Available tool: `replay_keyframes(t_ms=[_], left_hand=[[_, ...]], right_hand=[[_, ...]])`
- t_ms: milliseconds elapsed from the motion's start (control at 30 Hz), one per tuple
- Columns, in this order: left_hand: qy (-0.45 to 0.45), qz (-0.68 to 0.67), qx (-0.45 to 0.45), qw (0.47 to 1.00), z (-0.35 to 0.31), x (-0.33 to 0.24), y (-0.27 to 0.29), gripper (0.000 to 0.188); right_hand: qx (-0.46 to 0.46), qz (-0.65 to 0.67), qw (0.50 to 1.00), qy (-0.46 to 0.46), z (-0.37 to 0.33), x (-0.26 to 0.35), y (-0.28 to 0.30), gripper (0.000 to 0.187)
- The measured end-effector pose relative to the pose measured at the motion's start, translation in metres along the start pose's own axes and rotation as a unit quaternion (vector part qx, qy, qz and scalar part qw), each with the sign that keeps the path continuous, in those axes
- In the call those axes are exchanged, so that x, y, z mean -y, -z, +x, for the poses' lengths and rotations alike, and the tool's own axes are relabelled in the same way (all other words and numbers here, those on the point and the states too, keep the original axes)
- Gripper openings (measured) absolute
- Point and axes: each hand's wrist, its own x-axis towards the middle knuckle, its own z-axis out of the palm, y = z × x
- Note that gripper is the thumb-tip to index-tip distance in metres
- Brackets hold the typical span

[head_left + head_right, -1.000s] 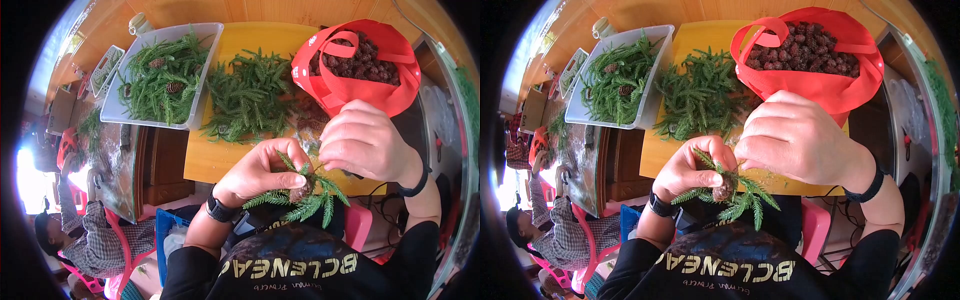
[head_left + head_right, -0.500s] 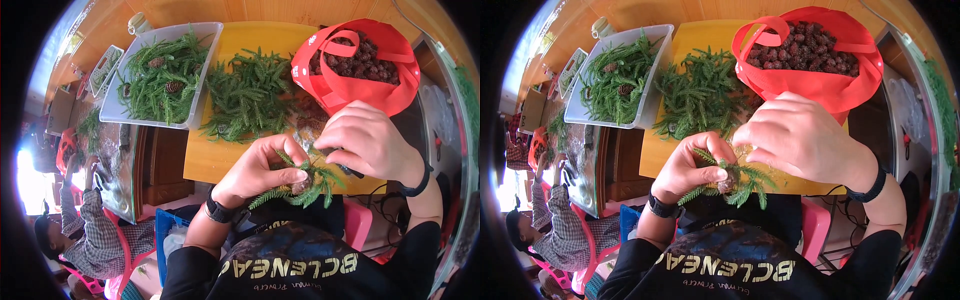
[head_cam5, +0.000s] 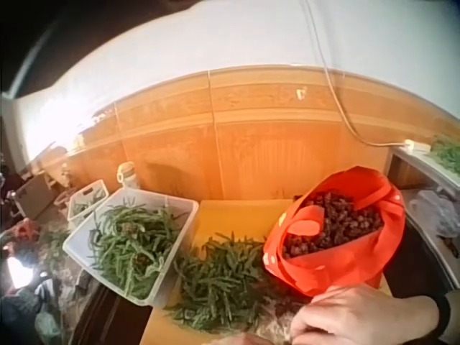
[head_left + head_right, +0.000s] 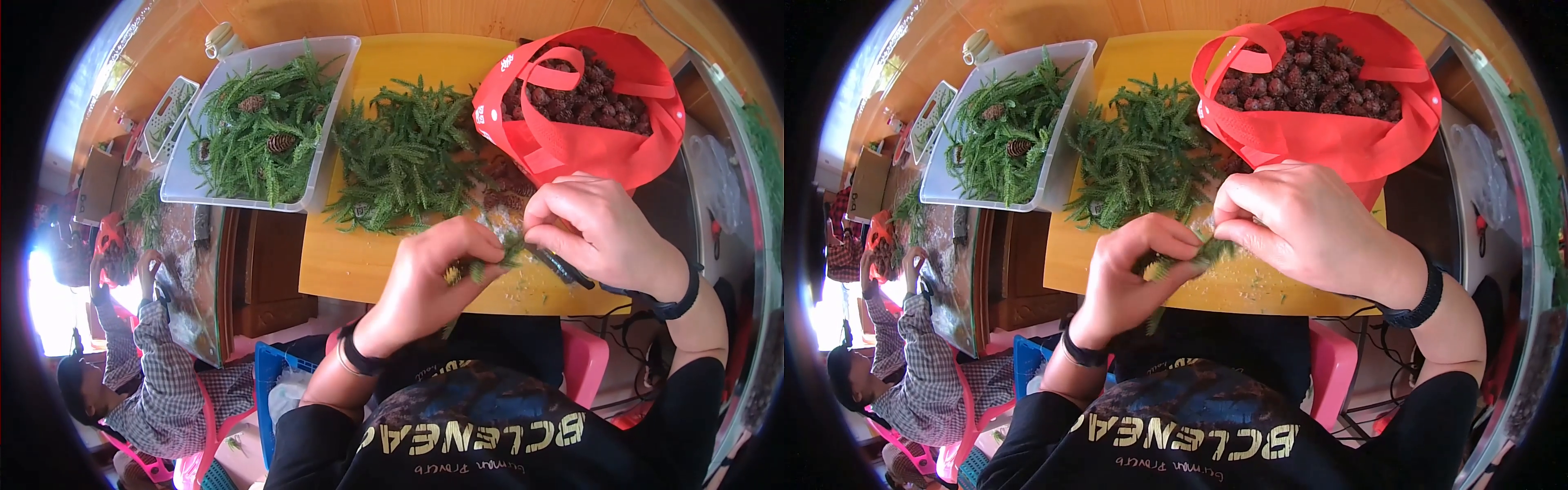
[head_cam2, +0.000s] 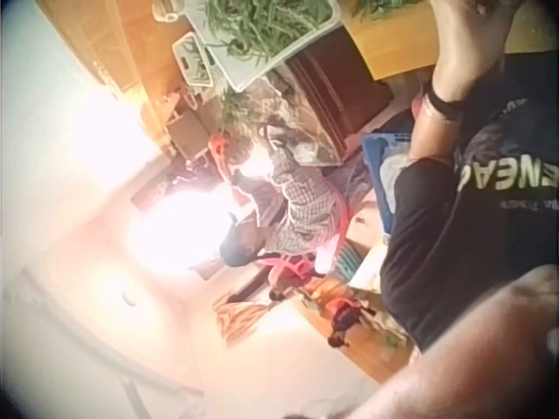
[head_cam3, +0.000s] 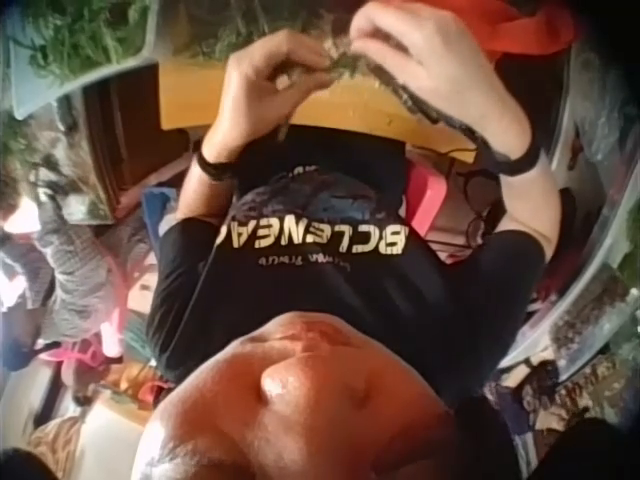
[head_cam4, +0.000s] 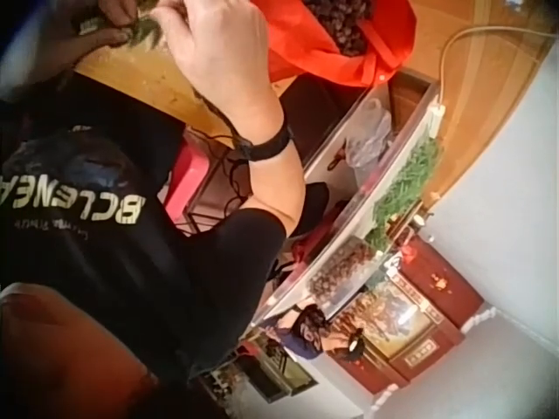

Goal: Trimming small evergreen branches using hand pruners and placing the cuttings into a container.

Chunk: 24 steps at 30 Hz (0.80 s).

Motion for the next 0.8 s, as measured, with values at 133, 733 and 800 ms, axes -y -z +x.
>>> replay_keyframes(t_ms=[133,733,800], left_hand=[[0.194,-0.332,0.051,0.922,-0.001,0.004,0.009,0.019],[0.062,-0.095,0.057,0.992,0.002,-0.004,0.001,0.015],[-0.12,0.188,0.003,0.975,0.002,-0.012,-0.003,0.02]], right_hand=[[-0.028,0.043,0.996,0.07,0.0,0.002,0.005,0.019],[-0.015,-0.045,0.995,0.091,-0.001,0.003,0.004,0.014],[-0.016,-0.045,0.996,0.081,0.0,0.006,0.003,0.014]])
